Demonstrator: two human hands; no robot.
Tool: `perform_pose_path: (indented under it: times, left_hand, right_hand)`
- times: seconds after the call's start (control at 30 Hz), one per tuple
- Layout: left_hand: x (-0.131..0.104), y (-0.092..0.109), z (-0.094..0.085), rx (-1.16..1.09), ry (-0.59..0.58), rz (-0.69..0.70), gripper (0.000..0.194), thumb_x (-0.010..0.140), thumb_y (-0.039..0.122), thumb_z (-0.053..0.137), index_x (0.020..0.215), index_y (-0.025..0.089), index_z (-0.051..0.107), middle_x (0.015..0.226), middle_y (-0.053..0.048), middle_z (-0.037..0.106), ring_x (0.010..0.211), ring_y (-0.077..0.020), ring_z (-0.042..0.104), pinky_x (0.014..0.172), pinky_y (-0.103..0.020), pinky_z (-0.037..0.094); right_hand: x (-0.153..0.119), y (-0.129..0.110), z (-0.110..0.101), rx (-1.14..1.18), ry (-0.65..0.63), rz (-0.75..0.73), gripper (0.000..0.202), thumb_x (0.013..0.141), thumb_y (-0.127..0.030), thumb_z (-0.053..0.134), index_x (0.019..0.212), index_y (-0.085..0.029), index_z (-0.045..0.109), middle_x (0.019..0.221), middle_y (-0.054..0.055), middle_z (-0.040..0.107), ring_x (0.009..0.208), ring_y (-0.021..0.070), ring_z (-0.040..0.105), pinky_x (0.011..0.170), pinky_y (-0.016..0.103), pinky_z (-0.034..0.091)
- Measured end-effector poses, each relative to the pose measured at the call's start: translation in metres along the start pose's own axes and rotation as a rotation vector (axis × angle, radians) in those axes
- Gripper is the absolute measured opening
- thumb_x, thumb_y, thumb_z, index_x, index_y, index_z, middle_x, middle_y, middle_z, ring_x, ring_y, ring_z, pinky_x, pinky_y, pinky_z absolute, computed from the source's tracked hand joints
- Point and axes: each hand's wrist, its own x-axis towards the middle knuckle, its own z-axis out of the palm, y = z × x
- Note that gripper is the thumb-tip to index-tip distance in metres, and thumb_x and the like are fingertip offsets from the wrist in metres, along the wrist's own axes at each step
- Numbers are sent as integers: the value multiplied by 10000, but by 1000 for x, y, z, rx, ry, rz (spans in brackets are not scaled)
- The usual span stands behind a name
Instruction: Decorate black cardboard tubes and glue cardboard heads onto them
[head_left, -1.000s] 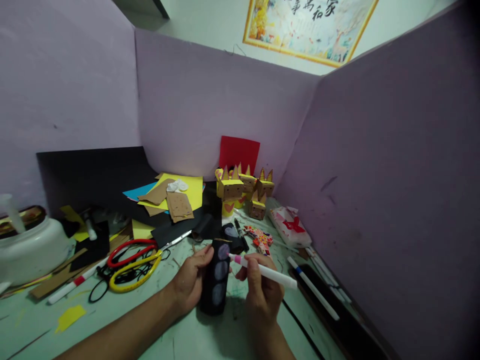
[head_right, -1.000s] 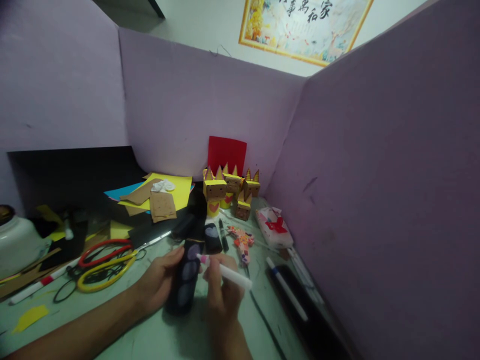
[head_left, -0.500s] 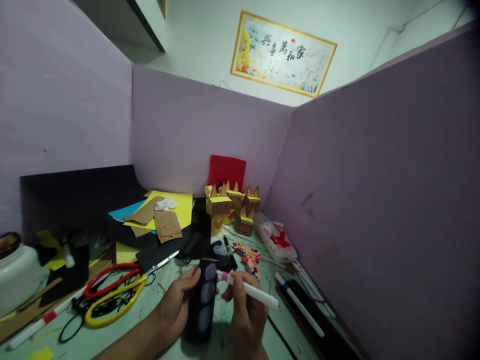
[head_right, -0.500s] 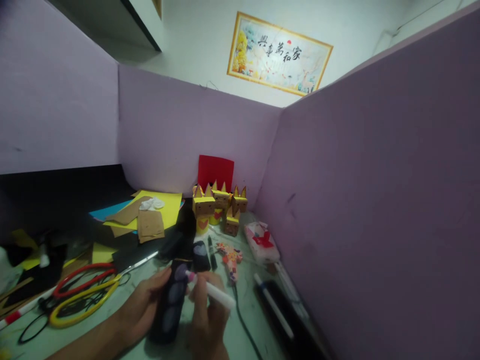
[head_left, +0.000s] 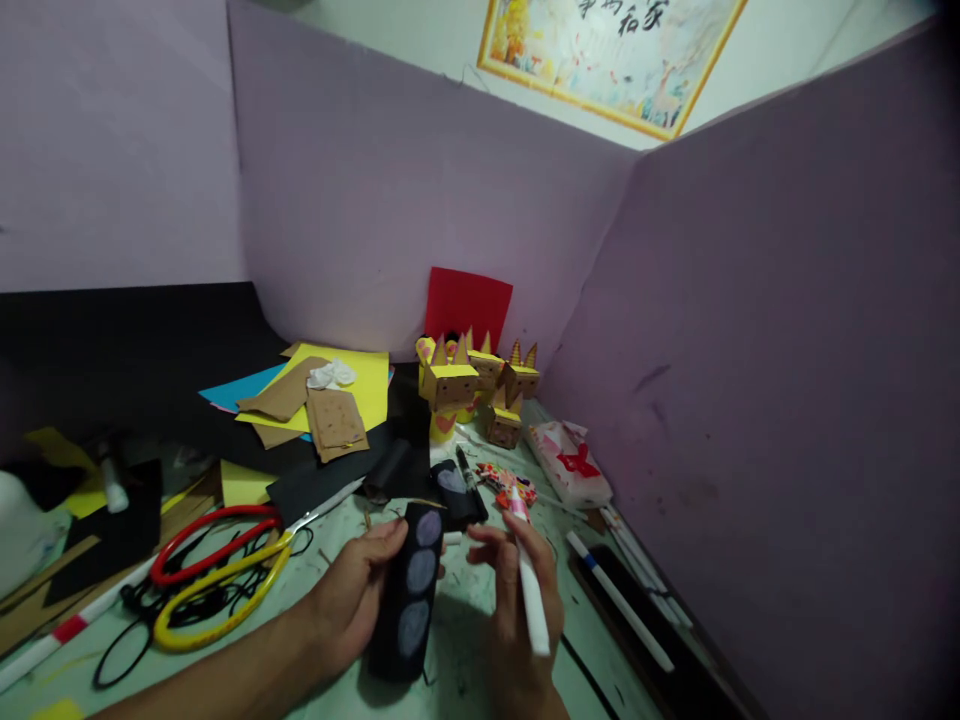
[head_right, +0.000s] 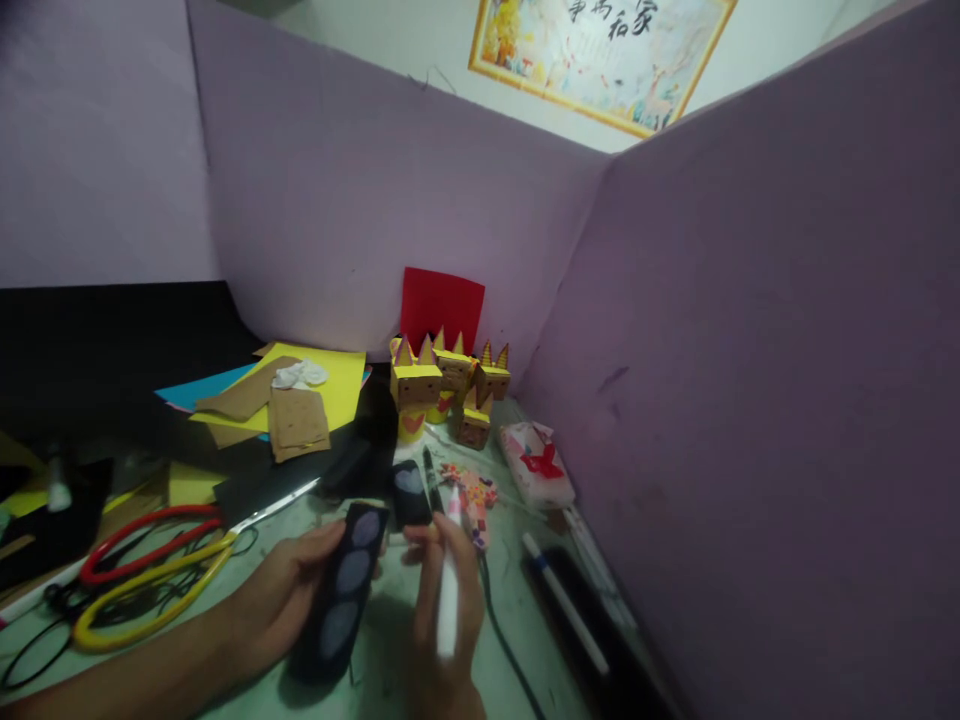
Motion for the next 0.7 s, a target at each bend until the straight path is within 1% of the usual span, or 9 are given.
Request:
perform_pose_path:
  times: [0.07,0.13,0.27,0.33,0.4,0.47,0.53,0.63,0.7]
  left_hand:
    - [2,-1,-4,-18,-38,-49,69,757,170,615,815,135,629,710,-61,673,659,-193,638,644,-286,481]
    - [6,-2,-11,-77,-40,-66,69,727,156,643,795,146,636,720,-58,674,728,-206,644,703,-294,478]
    - [18,-1,-28,-173,-81,-137,192,674,207,711,854,184,648,738,-73,684,819,-279,649,698,-357,480]
    - [21,3,-33,-166,-68,-174,216,665,215,724,864,187,643,720,-78,685,806,-293,657,666,-367,481]
    - [20,10,-33,-138,-16,-205,212,685,233,712,875,176,637,713,-77,687,765,-281,667,649,-361,485]
    - [15,15,-28,-115,44,-255,215,721,272,682,900,164,633,731,-74,692,720,-257,673,643,-345,491]
    - [12,18,-22,-117,70,-309,230,763,322,637,926,159,629,753,-80,695,699,-241,674,610,-321,487]
    - [12,18,-15,-151,77,-282,194,807,307,579,882,133,619,754,-96,689,691,-225,671,643,-323,500]
    - [13,15,-14,-148,70,-245,175,817,296,567,869,134,610,749,-93,684,680,-227,669,651,-345,508]
  right_hand:
    - [-3,3,4,-10,39,-32,144,909,-275,502,1024,-227,574,732,-8,711,519,115,617,538,254,521]
    - [-4,7,9,-40,111,-24,106,900,-292,527,973,-229,572,692,-21,707,483,114,601,526,256,503]
    - [3,12,13,-42,168,-7,103,896,-330,533,921,-240,576,714,-21,696,425,108,579,433,241,450]
    - [10,13,11,-70,179,-8,117,891,-344,535,904,-237,584,742,-13,695,404,105,572,413,245,444]
    - [16,12,7,-145,202,-2,102,879,-323,553,881,-227,585,738,-6,696,399,104,575,429,250,461]
    - [19,10,3,-213,191,1,62,867,-278,566,867,-218,579,723,-1,695,420,108,594,444,244,477]
    - [18,6,1,-217,106,-20,36,854,-226,568,889,-216,566,754,8,697,486,123,632,479,248,507]
    - [10,0,0,-230,21,37,93,845,-171,543,928,-212,551,827,31,689,615,150,675,602,292,548]
    - [1,-5,1,-210,-43,60,155,840,-161,531,985,-214,529,900,58,685,755,186,695,691,333,554]
